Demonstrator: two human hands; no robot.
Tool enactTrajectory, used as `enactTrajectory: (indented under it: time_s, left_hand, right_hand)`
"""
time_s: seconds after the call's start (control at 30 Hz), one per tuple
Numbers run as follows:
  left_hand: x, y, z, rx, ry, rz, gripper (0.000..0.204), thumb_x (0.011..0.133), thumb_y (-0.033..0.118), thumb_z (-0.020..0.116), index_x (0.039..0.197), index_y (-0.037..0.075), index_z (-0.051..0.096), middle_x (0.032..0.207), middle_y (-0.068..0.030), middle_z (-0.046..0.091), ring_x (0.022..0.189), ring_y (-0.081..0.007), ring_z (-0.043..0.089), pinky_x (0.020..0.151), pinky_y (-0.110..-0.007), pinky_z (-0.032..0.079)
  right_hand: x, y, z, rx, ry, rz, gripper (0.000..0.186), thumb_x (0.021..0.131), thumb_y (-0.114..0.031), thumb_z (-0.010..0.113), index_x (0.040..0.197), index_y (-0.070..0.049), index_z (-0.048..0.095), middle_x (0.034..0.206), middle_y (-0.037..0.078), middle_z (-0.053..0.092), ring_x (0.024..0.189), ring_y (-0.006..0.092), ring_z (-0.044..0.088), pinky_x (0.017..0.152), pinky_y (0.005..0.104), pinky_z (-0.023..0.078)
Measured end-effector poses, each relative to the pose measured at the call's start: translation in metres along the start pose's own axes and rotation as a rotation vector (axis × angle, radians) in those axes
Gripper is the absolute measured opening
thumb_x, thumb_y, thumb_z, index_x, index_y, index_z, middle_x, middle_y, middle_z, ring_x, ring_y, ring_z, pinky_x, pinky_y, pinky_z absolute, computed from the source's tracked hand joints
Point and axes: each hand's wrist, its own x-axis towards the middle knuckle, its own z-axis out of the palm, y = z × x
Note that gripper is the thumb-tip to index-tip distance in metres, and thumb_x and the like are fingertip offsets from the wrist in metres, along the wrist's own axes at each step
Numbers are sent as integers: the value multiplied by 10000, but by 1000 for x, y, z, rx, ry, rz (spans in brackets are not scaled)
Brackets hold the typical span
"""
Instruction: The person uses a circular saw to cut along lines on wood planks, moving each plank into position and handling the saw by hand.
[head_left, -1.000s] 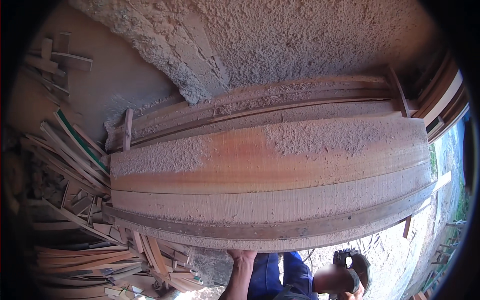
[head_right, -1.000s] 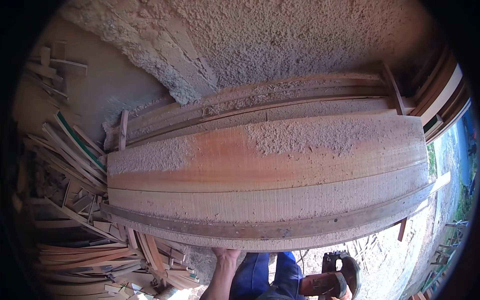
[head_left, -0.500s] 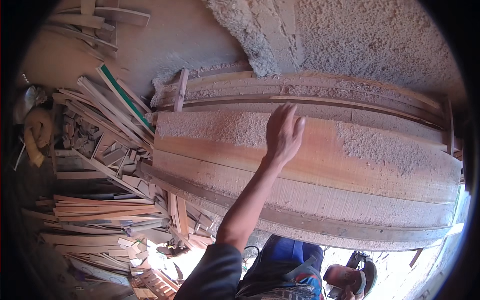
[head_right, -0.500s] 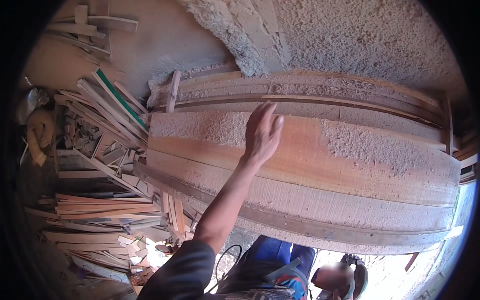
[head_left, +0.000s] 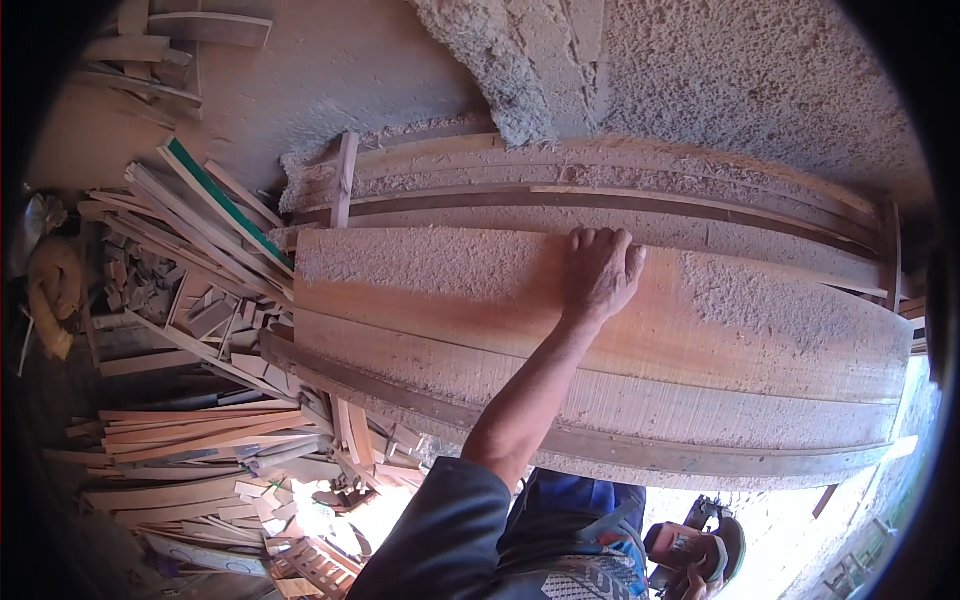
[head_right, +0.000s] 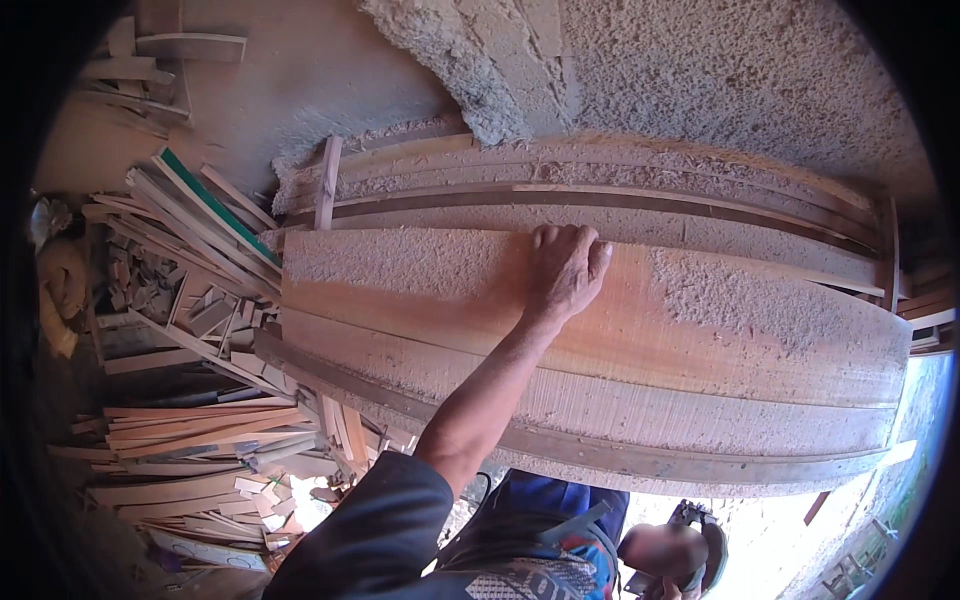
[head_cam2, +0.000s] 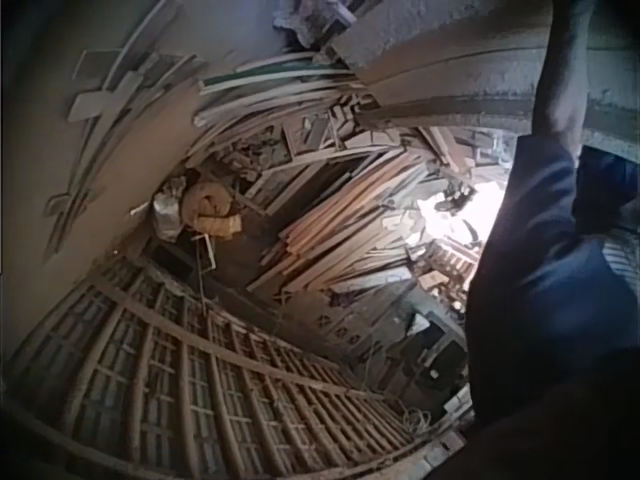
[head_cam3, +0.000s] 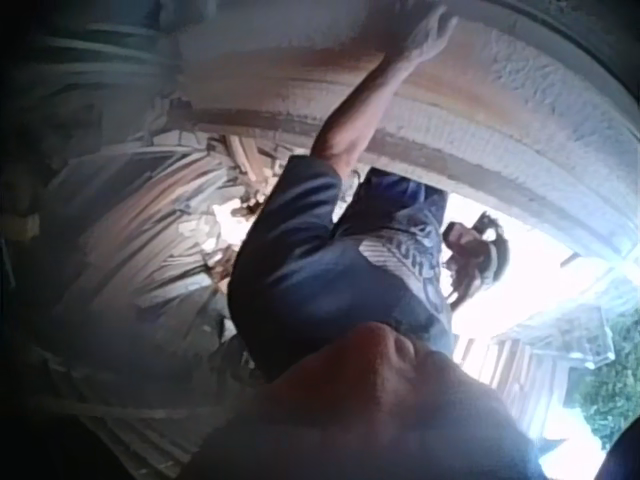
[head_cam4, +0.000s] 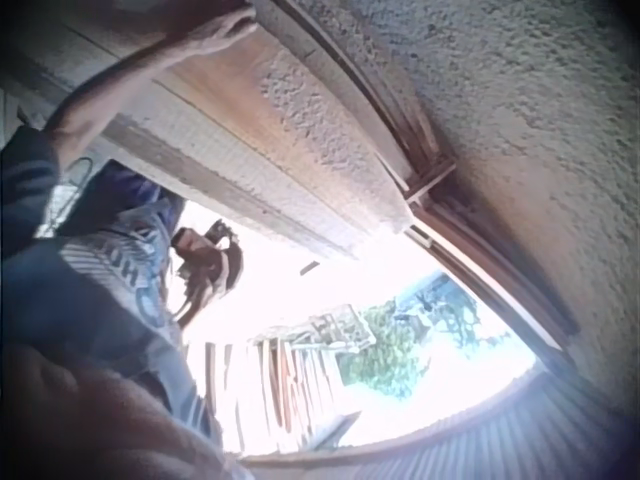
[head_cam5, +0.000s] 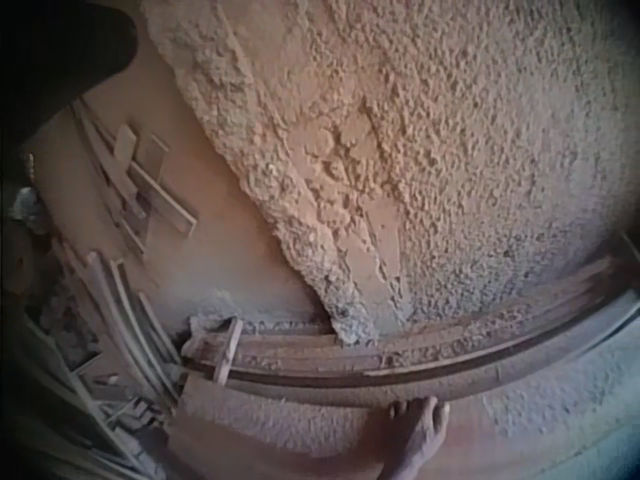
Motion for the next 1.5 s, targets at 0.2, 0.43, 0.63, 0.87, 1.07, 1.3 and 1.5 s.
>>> enactTrajectory:
  time_s: [0.2, 0.43, 0.63, 0.87, 1.07, 1.3, 1.5]
  left_hand:
    - [-5, -5, 16, 63, -67, -24, 224, 998, 347, 610, 1001, 130, 663, 1024, -139, 684, 1060, -385, 598, 1012, -558, 407]
    - [-9, 19, 13, 235, -91, 48, 286, 1064, 359, 505, 1094, 99, 618, 1064, -151, 656, 1086, -394, 580, 978, -526, 431]
    - [-9, 14, 7, 345, -160, 50, 312, 1087, 359, 459, 1134, 90, 611, 1112, -149, 661, 1104, -374, 604, 966, -517, 443]
    - [-9, 26, 0, 377, -170, 17, 330, 1094, 361, 445, 1155, 79, 605, 1133, -164, 658, 1109, -375, 599, 960, -509, 438]
    - [-9, 21, 3, 388, -164, 41, 333, 1095, 363, 443, 1153, 77, 604, 1109, -165, 657, 1069, -386, 607, 926, -510, 445]
    - [-7, 22, -2, 404, -194, 33, 337, 1098, 350, 437, 1161, 66, 606, 1119, -179, 661, 1056, -393, 619, 908, -504, 463]
    - [5, -18, -19, -2, -337, 20, 395, 1113, 324, 422, 1198, -11, 614, 1146, -252, 656, 1084, -441, 621, 917, -505, 490]
  right_hand:
    - [-9, 20, -49, -56, 172, 90, 380, 712, -71, 835, 1076, -28, 734, 939, 71, 749, 857, 168, 703, 813, 332, 568]
    - [-16, 65, -72, 129, 236, 161, 415, 711, -102, 862, 1094, -7, 732, 968, 88, 765, 869, 164, 708, 835, 347, 571]
    - [-25, 94, -53, 254, 257, 161, 446, 715, -114, 863, 1127, -2, 732, 977, 100, 773, 881, 179, 723, 830, 352, 586]
    - [-27, 74, -58, 239, 236, 255, 423, 717, -141, 888, 1088, -11, 731, 906, 99, 765, 775, 166, 732, 724, 357, 611]
    - [-27, 99, -51, 250, 198, 255, 478, 717, -213, 906, 1119, -18, 735, 955, 116, 776, 866, 176, 739, 829, 370, 599]
    - [-26, 103, -42, 309, 181, 227, 437, 726, -219, 907, 1091, -36, 748, 943, 102, 772, 871, 173, 733, 821, 363, 588]
    - [-29, 87, -47, 205, 199, 176, 408, 743, -247, 894, 1067, -41, 755, 927, 103, 775, 869, 176, 736, 815, 367, 586]
